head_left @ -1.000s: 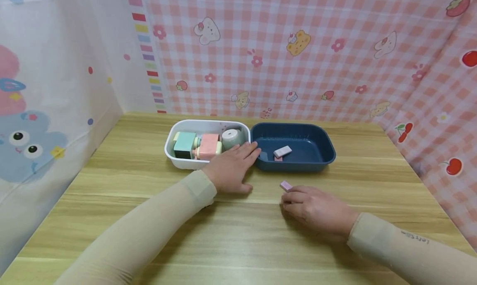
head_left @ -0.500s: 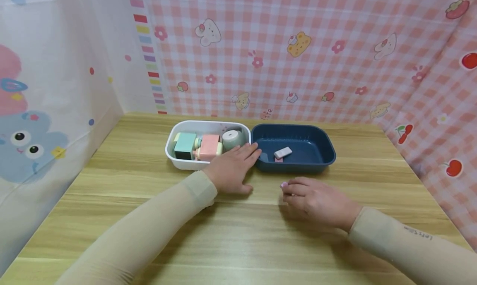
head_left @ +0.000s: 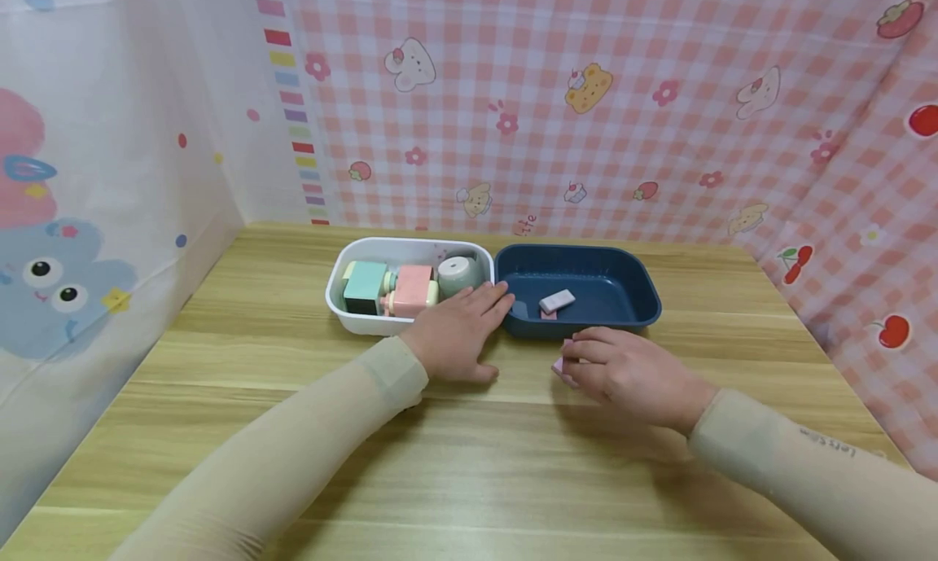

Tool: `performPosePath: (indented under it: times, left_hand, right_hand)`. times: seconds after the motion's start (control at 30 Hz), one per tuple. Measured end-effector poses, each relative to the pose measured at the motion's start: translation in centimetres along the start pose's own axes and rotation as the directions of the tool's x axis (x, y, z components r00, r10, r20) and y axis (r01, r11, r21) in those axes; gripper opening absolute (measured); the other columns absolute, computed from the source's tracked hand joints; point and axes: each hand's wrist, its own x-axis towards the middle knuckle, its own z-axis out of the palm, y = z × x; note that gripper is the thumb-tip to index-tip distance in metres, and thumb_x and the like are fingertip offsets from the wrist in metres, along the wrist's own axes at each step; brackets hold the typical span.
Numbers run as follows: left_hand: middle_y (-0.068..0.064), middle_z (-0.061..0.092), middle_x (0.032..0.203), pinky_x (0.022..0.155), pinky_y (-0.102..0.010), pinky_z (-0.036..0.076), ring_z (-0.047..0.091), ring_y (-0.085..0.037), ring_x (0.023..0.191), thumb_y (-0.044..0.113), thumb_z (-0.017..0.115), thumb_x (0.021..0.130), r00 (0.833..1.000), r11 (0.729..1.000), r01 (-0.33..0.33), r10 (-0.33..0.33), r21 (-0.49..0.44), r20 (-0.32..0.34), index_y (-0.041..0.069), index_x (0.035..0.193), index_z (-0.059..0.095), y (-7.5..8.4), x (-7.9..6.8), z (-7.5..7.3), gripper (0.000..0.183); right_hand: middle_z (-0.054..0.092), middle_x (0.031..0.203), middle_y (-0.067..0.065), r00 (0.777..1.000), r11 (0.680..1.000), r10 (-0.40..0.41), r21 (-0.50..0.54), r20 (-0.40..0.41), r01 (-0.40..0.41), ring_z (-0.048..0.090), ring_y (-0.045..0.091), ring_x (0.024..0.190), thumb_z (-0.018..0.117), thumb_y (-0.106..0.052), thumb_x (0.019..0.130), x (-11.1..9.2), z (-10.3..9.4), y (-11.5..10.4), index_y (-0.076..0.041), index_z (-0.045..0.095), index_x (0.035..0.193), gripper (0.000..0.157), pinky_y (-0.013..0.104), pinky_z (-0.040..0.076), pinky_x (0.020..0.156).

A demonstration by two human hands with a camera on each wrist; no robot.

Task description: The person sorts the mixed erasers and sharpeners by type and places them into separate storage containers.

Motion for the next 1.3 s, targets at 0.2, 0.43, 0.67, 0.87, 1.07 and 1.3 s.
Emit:
performPosePath:
  times: [0.2, 0.43, 0.67, 0.87, 1.07, 1.3]
  left_hand:
    - [-0.009, 0.011, 0.179, 0.135, -0.039, 0.015, 0.014, -0.026, 0.166, 0.069, 0.066, 0.090, 1.000, 1.000, -0.002, 0.002, 0.007, -0.009, 0.012, 0.170, 0.015, 0.0, 0.0, 0.1, 0.111]
    - [-0.009, 0.010, 0.179, 0.135, -0.039, 0.015, 0.013, -0.027, 0.166, 0.069, 0.065, 0.091, 1.000, 1.000, -0.010, 0.010, 0.017, -0.012, 0.012, 0.170, 0.015, -0.2, 0.2, 0.4, 0.110]
    - [-0.010, 0.011, 0.179, 0.135, -0.040, 0.015, 0.014, -0.028, 0.166, 0.070, 0.065, 0.090, 1.000, 1.000, -0.012, 0.013, 0.026, -0.016, 0.012, 0.170, 0.015, -0.2, 0.2, 0.5, 0.111]
    - [-0.010, 0.011, 0.179, 0.135, -0.040, 0.015, 0.014, -0.027, 0.166, 0.070, 0.065, 0.090, 1.000, 0.999, -0.011, 0.011, 0.030, -0.014, 0.013, 0.170, 0.015, -0.2, 0.2, 0.5, 0.110]
    - [-0.009, 0.011, 0.179, 0.135, -0.040, 0.015, 0.013, -0.027, 0.166, 0.071, 0.064, 0.090, 1.000, 1.000, -0.007, 0.007, 0.031, -0.011, 0.013, 0.171, 0.015, -0.3, 0.3, 0.6, 0.111]
    - [-0.009, 0.010, 0.179, 0.135, -0.039, 0.015, 0.013, -0.026, 0.166, 0.071, 0.065, 0.090, 1.000, 1.000, -0.003, 0.004, 0.028, -0.005, 0.013, 0.171, 0.014, -0.2, 0.3, 0.5, 0.111]
  right_hand:
    - [0.080, 0.112, 0.006, 1.000, 0.999, 0.001, -0.034, -0.004, -0.001, 0.073, 0.023, 0.109, 0.093, -0.007, 0.075, 0.1, -0.4, 1.1, -0.007, 0.082, 0.107, 0.034, 0.039, 0.063, 0.094]
    - [0.081, 0.109, 0.009, 0.999, 0.998, 0.040, -0.057, 0.006, -0.039, 0.074, 0.025, 0.107, 0.093, -0.009, 0.075, 0.2, -0.8, 2.6, -0.006, 0.082, 0.107, 0.033, 0.041, 0.064, 0.093]
    - [0.080, 0.108, 0.009, 0.999, 0.995, 0.051, -0.084, 0.016, -0.049, 0.074, 0.027, 0.107, 0.090, -0.008, 0.079, 0.3, -1.1, 4.1, -0.005, 0.082, 0.105, 0.027, 0.044, 0.063, 0.094]
    - [0.080, 0.107, 0.011, 0.998, 0.992, 0.054, -0.117, 0.012, -0.052, 0.074, 0.029, 0.106, 0.091, -0.006, 0.078, 0.4, -1.1, 5.2, -0.004, 0.082, 0.105, 0.028, 0.045, 0.063, 0.093]
    - [0.080, 0.109, 0.012, 0.997, 0.990, 0.065, -0.129, 0.038, -0.059, 0.073, 0.030, 0.108, 0.090, -0.004, 0.079, 0.3, -1.1, 6.2, -0.002, 0.081, 0.107, 0.030, 0.046, 0.063, 0.095]
    - [0.080, 0.113, 0.014, 0.986, 0.985, 0.145, -0.104, 0.082, -0.136, 0.073, 0.030, 0.110, 0.084, -0.007, 0.086, 0.3, -0.9, 7.2, -0.002, 0.081, 0.110, 0.025, 0.047, 0.062, 0.096]
